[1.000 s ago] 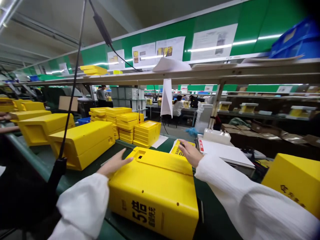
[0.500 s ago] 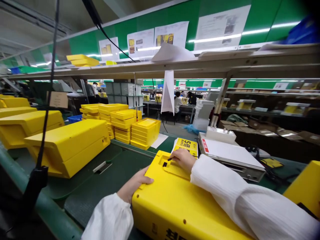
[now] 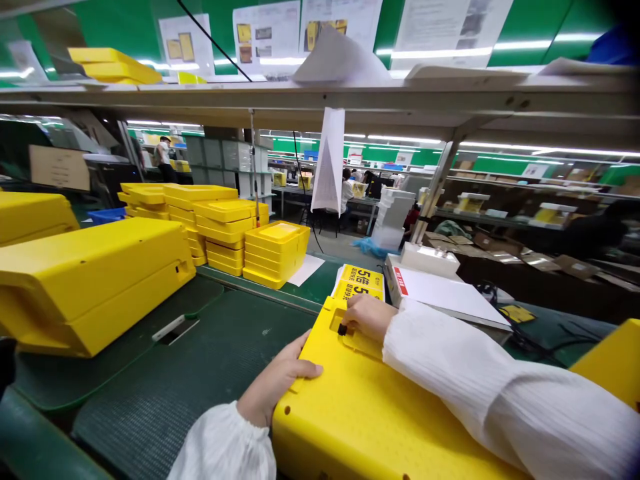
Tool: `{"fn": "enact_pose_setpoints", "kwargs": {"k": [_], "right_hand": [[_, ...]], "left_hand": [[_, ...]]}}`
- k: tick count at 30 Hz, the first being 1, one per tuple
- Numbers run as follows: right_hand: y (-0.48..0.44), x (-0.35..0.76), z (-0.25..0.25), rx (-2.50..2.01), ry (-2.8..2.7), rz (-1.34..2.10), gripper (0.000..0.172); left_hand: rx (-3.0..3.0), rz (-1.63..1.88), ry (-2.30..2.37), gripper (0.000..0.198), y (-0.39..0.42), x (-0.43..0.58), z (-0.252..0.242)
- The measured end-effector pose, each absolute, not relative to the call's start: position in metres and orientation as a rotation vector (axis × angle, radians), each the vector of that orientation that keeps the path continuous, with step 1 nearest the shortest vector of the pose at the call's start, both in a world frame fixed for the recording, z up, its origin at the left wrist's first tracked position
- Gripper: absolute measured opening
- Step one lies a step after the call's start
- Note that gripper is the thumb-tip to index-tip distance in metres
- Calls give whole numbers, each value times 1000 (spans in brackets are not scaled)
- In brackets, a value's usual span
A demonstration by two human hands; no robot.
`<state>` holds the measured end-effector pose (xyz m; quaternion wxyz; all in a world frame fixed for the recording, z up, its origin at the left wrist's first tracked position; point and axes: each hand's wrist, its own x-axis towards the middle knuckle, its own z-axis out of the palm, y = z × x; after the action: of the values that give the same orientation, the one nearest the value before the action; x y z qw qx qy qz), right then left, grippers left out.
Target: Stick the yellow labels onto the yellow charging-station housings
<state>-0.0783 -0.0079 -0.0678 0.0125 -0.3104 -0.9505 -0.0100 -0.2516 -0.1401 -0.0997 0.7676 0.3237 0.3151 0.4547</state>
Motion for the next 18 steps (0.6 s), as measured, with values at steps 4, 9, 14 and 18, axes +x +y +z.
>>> {"fn": "enact_pose_setpoints", "kwargs": {"k": [4, 9, 14, 18], "right_hand": [[-7, -91, -65, -1035, -3030, -64, 11], [-7, -99, -60, -1082, -3116, -61, 18], [-15, -107, -55, -1124, -3134, -73, 16], [-46, -104, -29, -1104, -3079, -127, 16]], "left_hand": [[721, 984, 676, 81, -139, -252, -101], [725, 963, 674, 77, -138, -253, -99], [721, 981, 704, 76, -137, -253, -95], [706, 1040, 776, 65, -138, -255, -104]]}}
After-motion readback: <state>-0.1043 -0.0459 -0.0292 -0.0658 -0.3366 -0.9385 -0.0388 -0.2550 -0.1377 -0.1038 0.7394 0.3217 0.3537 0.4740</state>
